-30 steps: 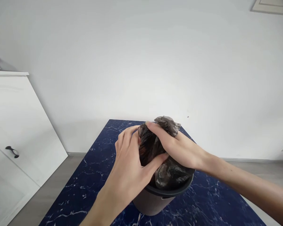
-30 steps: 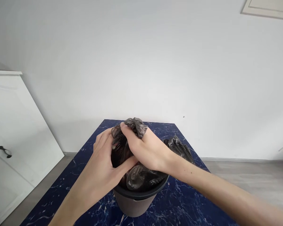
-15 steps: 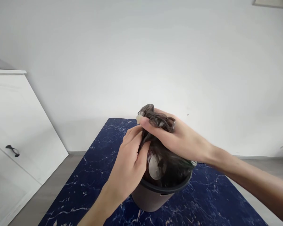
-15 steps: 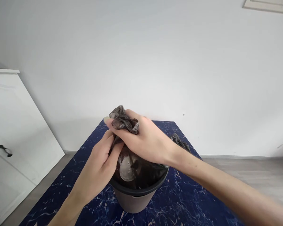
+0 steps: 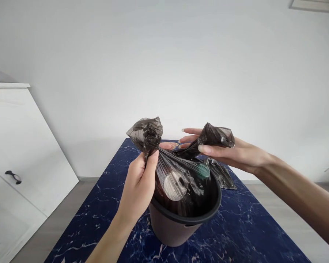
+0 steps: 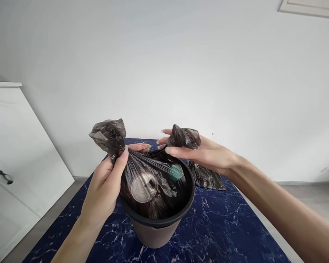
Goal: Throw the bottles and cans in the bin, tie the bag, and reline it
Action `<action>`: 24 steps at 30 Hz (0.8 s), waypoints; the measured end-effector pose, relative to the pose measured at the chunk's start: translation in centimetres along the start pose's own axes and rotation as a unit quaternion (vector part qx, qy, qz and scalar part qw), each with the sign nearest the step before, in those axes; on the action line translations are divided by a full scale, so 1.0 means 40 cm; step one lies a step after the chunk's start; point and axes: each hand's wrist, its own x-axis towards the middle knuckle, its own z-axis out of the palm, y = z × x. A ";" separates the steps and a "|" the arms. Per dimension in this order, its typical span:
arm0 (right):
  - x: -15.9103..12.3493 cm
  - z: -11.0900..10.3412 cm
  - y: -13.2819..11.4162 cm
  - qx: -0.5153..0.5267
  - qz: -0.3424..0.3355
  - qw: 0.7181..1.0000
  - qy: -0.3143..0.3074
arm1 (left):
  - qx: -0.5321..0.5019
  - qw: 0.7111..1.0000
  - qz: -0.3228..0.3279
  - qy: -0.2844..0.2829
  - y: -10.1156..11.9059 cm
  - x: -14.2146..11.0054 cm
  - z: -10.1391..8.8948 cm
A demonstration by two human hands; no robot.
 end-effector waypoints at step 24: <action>0.050 0.161 -0.037 0.150 -0.073 0.983 0.075 | -0.045 0.997 -0.005 -0.068 0.034 0.006 -0.015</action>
